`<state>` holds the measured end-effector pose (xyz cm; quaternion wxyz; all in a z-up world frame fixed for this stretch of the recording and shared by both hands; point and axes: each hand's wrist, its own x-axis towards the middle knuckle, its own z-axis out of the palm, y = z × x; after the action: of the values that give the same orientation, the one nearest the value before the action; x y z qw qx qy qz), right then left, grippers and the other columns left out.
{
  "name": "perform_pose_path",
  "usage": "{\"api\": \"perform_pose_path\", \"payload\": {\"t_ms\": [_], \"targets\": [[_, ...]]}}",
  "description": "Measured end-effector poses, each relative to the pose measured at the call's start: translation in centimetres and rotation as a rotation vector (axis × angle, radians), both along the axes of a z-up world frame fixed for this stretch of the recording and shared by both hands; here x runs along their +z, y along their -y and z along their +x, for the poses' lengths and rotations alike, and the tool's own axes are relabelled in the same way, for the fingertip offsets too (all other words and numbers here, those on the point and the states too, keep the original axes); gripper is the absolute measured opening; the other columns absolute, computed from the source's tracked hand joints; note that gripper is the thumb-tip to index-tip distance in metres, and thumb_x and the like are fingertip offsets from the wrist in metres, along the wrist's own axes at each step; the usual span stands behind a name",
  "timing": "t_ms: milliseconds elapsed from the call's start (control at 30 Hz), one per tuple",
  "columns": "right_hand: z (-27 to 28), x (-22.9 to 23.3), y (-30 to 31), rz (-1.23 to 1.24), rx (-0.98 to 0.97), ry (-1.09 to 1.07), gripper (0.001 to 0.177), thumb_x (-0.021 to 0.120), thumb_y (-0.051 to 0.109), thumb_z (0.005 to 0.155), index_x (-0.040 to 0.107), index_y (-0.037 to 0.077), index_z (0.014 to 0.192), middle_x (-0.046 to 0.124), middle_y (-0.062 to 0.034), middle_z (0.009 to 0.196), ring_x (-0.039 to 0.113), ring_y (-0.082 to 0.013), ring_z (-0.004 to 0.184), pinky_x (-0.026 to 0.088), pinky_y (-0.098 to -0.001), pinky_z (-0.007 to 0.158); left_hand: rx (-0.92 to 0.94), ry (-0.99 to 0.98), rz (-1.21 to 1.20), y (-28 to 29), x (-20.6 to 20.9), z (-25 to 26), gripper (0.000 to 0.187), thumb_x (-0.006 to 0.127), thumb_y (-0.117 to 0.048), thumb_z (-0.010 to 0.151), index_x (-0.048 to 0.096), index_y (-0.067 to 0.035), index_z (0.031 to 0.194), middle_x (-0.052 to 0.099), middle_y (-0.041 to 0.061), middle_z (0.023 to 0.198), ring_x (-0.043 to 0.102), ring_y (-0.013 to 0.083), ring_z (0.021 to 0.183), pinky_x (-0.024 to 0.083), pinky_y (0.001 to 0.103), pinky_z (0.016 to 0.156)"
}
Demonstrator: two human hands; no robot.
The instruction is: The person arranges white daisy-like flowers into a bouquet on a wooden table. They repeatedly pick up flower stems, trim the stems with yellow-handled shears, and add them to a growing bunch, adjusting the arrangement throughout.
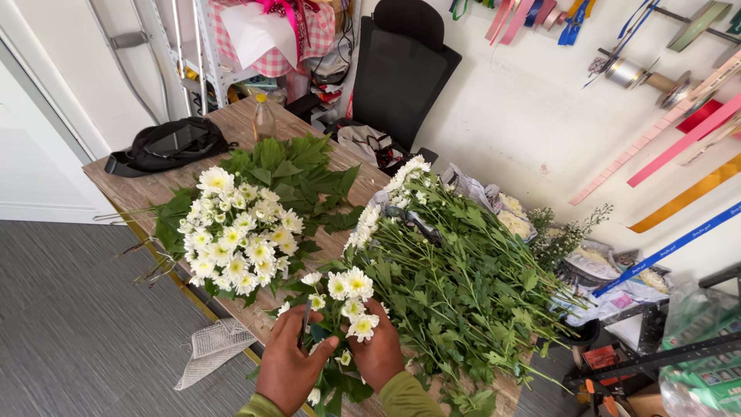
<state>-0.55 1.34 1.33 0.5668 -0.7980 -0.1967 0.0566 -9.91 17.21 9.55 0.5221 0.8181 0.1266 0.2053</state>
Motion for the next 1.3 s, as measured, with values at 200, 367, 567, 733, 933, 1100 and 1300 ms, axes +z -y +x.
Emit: {"api": "perform_pose_path", "payload": {"t_ms": [200,367,567,733,933,1100,1300], "targets": [[0.1,-0.4,0.1,0.162,0.014,-0.059,0.059,0.073,-0.001,0.084,0.049,0.001,0.137,0.073,-0.0115,0.114,0.076,-0.0215,0.099,0.062,-0.0330,0.084,0.048,-0.146,-0.050,0.6,1.0,0.4,0.049,0.086,-0.025,0.073,0.066,-0.009,0.115,0.064,0.004,0.118,0.054,0.0168,0.054,0.051,0.035,0.056],[0.1,0.5,0.6,-0.026,0.030,0.052,0.058,0.076,-0.001,0.084,0.053,0.002,0.136,0.075,-0.0114,0.114,0.075,-0.0214,0.099,0.059,-0.0334,0.084,0.051,-0.134,-0.031,1.2,1.1,1.1,0.049,0.087,-0.030,0.074,0.065,-0.007,0.111,0.063,0.006,0.111,0.056,0.0188,0.058,0.051,0.035,0.058],[-0.2,0.7,1.3,0.072,0.072,-0.096,0.059,0.075,-0.002,0.081,0.052,0.005,0.135,0.072,-0.0127,0.114,0.072,-0.0222,0.099,0.058,-0.0309,0.085,0.110,0.024,0.056,1.8,0.2,1.7,0.041,0.086,-0.027,0.075,0.066,-0.004,0.101,0.063,0.008,0.098,0.058,0.0183,0.067,0.050,0.034,0.060],[2.5,-1.1,6.1,-0.039,-0.103,0.088,0.039,0.061,-0.012,0.079,0.072,0.006,0.113,0.063,-0.0071,0.136,0.073,-0.0224,0.089,0.063,-0.0323,0.072,0.141,-0.058,-0.044,1.5,-0.3,0.6,0.035,0.084,-0.022,0.076,0.067,-0.006,0.101,0.065,0.005,0.101,0.054,0.0138,0.057,0.050,0.033,0.054],[8.1,-1.6,14.9,-0.448,-0.511,0.179,0.035,0.071,0.018,0.093,0.067,0.007,0.126,0.065,-0.0162,0.118,0.070,-0.0296,0.088,0.059,-0.0411,0.081,0.174,-0.061,-0.153,1.6,-0.9,-1.4,0.027,0.080,-0.016,0.084,0.068,-0.007,0.107,0.060,0.008,0.071,0.048,0.0110,0.054,0.042,0.030,0.049],[10.2,-0.5,15.9,-0.630,-0.243,0.202,0.046,0.078,0.037,0.086,0.070,0.007,0.121,0.063,-0.0163,0.123,0.068,-0.0321,0.097,0.058,-0.0435,0.087,-0.289,0.012,-0.345,5.2,-1.4,-1.4,0.024,0.067,-0.029,0.098,0.070,-0.006,0.104,0.065,0.001,0.072,0.059,0.0048,0.061,0.049,0.026,0.052],[14.9,3.4,13.3,-0.658,-0.123,0.161,0.041,0.076,0.040,0.090,0.070,0.010,0.118,0.061,-0.0173,0.123,0.066,-0.0333,0.095,0.055,-0.0467,0.085,-0.522,-0.714,-0.917,11.2,-5.6,2.2,0.065,0.041,-0.066,0.099,0.069,-0.008,0.108,0.052,0.005,0.068,0.058,0.0179,0.058,0.050,0.038,0.057]]}}
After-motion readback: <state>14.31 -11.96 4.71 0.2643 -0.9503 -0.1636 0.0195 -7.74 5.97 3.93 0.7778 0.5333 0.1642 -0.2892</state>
